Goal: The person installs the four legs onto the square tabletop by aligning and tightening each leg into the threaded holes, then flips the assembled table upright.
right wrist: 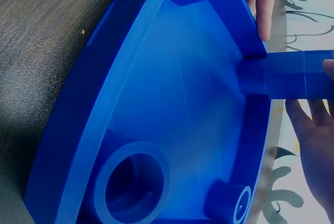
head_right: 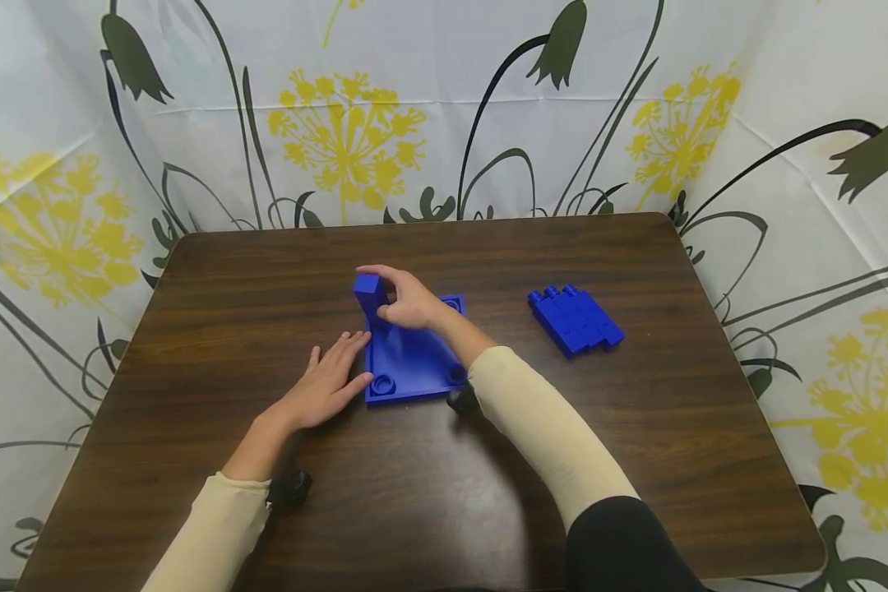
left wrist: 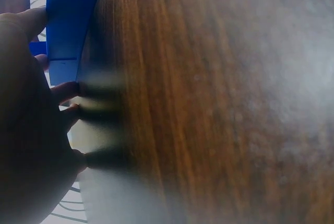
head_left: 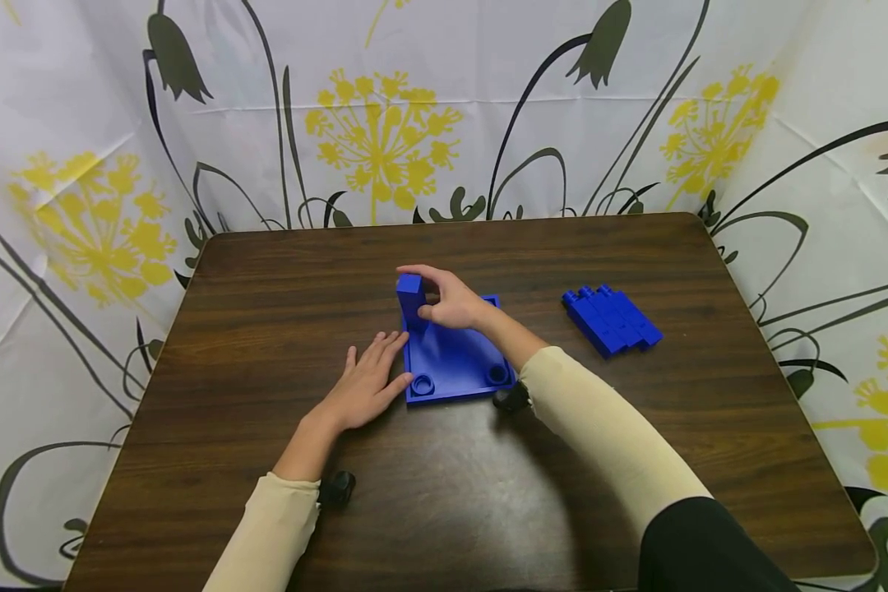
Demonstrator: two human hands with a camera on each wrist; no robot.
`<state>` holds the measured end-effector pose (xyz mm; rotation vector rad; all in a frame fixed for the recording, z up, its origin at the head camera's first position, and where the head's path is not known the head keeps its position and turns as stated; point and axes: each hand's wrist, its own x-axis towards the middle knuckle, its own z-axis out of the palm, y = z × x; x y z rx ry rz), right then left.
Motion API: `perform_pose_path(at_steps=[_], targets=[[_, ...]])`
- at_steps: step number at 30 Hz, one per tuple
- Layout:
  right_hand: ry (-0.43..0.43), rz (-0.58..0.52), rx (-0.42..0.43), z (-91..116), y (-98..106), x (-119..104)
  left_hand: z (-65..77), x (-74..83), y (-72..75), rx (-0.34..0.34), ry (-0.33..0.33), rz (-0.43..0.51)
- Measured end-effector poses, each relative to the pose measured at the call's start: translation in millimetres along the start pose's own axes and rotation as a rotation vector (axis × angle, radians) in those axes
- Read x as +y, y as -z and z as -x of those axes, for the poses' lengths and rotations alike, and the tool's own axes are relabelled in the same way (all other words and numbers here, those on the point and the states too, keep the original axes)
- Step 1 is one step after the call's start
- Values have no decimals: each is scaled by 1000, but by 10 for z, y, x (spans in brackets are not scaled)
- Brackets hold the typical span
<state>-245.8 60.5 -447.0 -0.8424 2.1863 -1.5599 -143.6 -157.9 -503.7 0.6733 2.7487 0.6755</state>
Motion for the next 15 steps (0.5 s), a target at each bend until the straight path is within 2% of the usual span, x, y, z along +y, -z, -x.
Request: perform_pose_path(at_steps=[15], targets=[[-12,24,6,-9,-9,23,1,8,5,-8,3,-3]])
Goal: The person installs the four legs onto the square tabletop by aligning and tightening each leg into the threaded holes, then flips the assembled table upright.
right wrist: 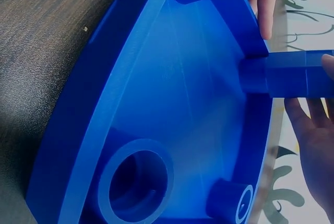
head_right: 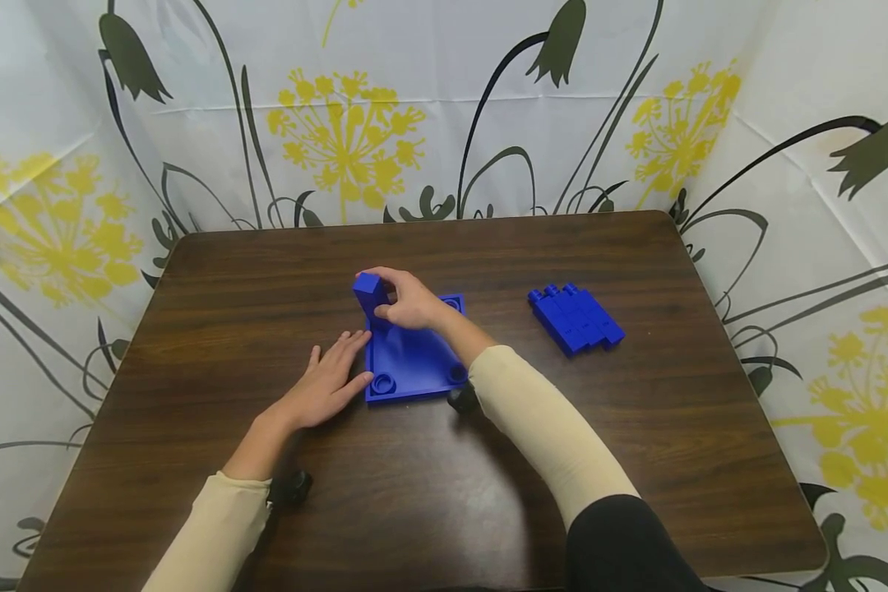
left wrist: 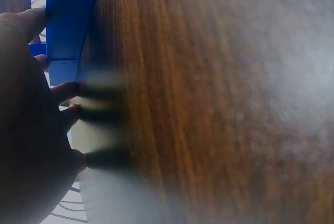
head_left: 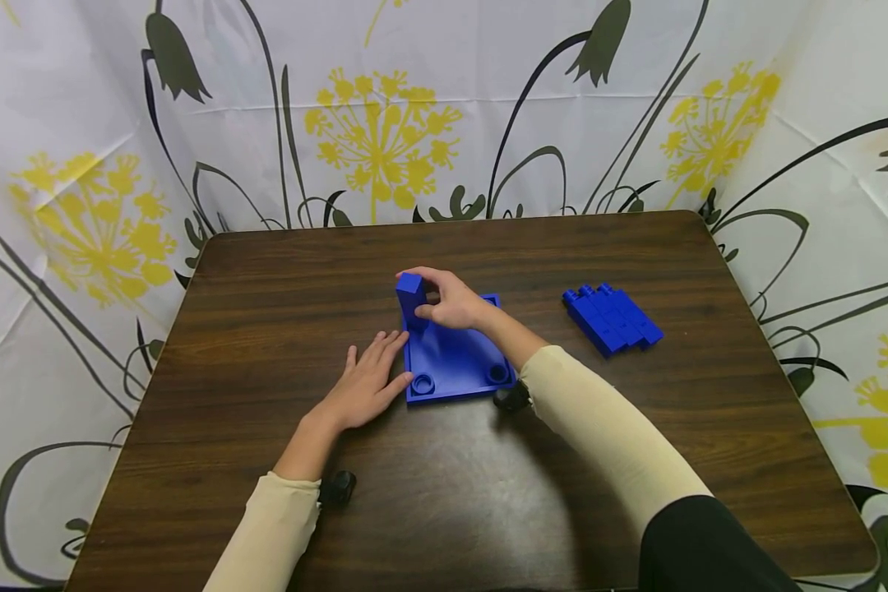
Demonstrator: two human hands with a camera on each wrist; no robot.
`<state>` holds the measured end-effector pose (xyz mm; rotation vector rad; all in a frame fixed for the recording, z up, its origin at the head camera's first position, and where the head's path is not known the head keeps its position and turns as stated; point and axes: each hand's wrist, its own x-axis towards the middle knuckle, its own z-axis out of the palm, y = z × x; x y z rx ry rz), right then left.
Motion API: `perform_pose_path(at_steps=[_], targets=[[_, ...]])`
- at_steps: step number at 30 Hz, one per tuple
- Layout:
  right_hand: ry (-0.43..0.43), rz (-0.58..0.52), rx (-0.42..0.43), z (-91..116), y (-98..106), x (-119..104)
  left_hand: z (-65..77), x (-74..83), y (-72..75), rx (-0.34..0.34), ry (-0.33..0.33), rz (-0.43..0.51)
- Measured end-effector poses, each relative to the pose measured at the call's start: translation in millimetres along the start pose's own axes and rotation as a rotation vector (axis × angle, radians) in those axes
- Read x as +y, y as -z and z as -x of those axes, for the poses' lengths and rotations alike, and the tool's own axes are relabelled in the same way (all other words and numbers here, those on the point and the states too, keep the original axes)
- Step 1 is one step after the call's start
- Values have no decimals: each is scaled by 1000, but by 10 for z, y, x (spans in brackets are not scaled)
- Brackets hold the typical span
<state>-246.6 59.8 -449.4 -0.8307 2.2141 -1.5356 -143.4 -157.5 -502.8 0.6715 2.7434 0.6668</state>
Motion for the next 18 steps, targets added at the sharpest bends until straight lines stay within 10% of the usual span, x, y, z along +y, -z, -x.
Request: perform_pose_path(at_steps=[18], targets=[[-28,74,56,-6,-28,13,-8,-3,-3,-4,2,-5]])
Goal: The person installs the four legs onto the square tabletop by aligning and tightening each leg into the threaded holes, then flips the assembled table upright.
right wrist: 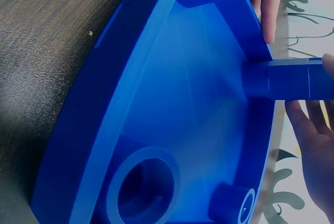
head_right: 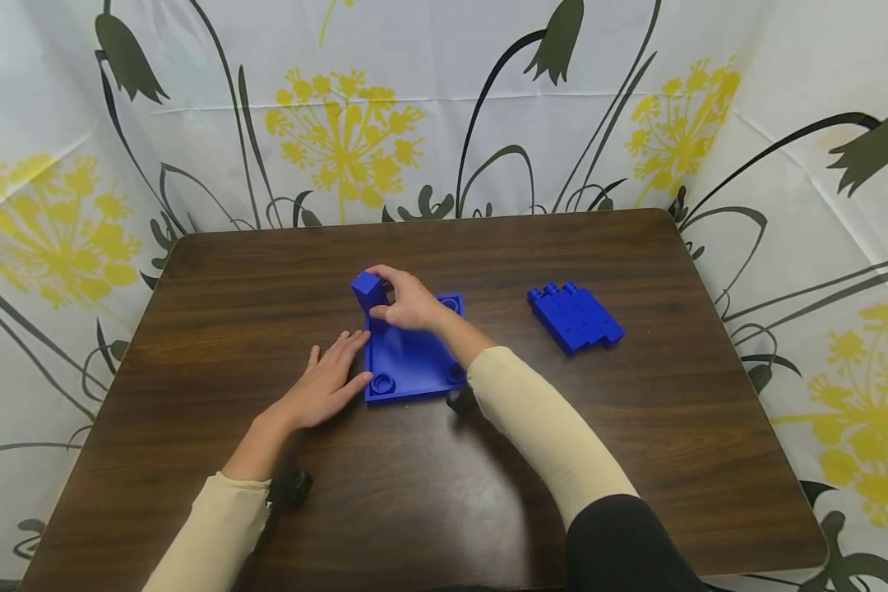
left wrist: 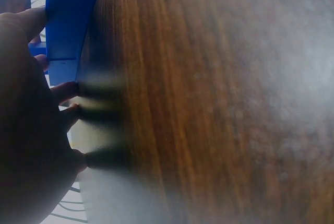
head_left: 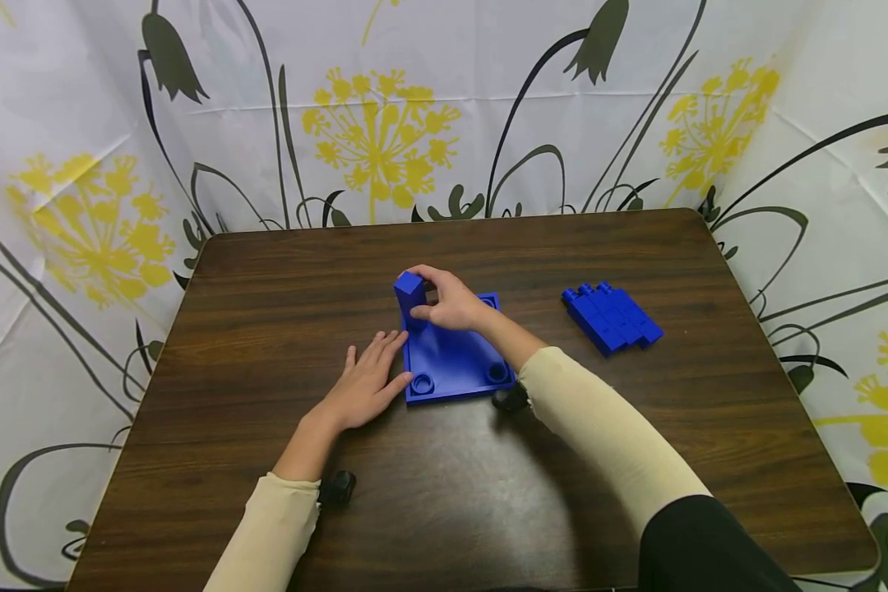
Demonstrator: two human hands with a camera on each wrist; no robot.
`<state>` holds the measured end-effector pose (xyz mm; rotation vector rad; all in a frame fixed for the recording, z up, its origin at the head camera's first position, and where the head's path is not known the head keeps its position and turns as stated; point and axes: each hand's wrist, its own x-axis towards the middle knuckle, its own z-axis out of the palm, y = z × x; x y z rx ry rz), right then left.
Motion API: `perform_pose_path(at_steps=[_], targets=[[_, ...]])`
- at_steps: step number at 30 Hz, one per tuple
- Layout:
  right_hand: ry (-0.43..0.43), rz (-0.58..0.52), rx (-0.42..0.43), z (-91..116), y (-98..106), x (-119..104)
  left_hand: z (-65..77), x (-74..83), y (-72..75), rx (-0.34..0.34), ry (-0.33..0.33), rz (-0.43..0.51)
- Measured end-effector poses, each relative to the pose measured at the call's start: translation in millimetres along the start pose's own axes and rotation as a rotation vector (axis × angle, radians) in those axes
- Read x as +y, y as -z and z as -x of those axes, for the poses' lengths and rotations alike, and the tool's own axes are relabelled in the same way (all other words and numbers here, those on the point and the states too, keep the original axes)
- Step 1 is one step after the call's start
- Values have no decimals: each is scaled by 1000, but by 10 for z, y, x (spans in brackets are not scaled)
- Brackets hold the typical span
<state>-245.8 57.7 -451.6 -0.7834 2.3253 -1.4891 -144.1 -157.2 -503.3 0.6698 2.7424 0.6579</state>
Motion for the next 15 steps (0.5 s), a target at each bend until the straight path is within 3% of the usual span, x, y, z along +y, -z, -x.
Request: perform_pose_path(at_steps=[15], targets=[[-33,54,101,16,-60,-13,3,-12,-7,-6,3,1]])
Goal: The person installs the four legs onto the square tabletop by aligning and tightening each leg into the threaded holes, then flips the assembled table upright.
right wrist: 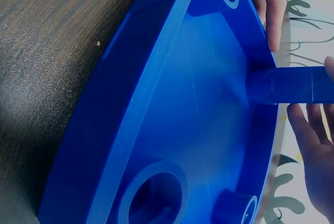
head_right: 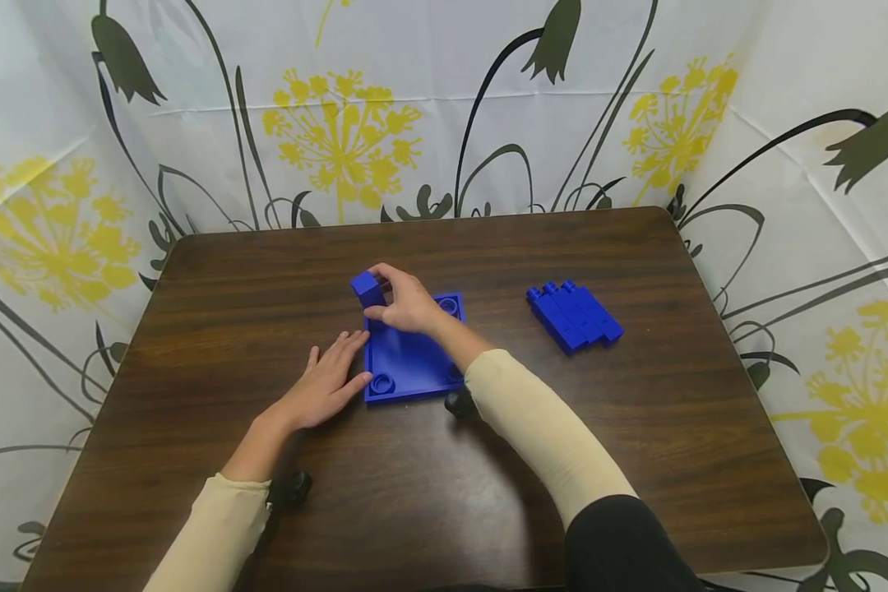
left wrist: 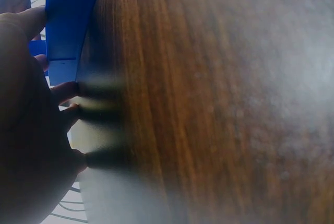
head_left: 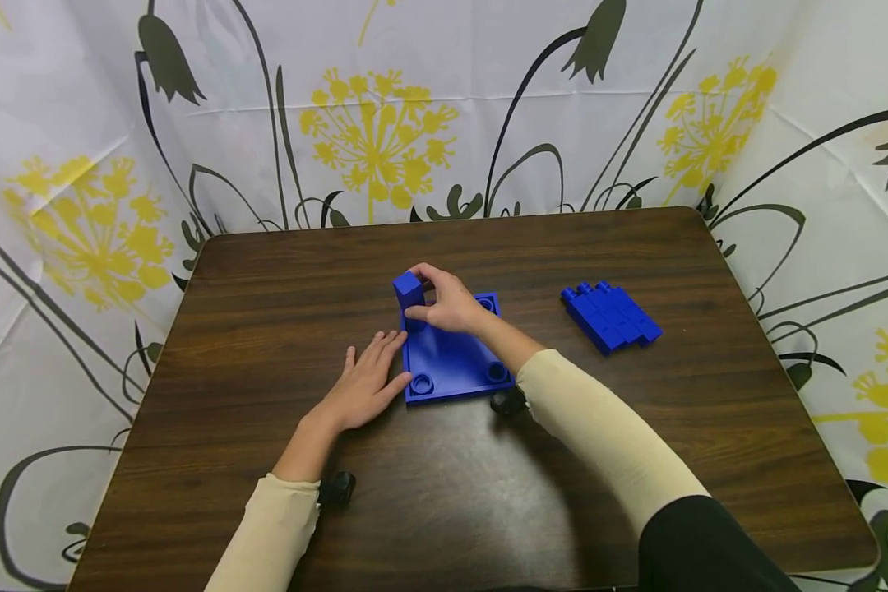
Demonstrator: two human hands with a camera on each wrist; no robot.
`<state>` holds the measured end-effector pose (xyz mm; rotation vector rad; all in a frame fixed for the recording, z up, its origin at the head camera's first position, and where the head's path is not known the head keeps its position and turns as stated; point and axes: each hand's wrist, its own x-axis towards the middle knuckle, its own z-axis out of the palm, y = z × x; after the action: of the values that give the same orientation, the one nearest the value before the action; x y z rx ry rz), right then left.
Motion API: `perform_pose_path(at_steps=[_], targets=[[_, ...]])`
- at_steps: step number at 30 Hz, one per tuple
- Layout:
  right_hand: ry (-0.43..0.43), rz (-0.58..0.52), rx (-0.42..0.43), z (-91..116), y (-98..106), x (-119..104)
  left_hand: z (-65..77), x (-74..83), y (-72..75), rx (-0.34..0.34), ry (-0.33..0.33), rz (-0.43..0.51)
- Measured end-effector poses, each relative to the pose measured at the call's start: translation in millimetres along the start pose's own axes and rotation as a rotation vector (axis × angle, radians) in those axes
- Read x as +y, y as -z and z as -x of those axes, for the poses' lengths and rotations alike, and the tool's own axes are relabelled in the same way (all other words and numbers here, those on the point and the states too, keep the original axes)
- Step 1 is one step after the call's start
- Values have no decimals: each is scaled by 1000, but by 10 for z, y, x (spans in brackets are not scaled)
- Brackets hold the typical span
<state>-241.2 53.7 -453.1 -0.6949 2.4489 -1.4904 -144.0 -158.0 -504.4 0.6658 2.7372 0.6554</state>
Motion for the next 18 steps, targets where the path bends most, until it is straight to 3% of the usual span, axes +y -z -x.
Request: perform_pose_path(at_steps=[18], targets=[[-12,86,109,11,-56,-7,-3,13,11,15,-6,-8]])
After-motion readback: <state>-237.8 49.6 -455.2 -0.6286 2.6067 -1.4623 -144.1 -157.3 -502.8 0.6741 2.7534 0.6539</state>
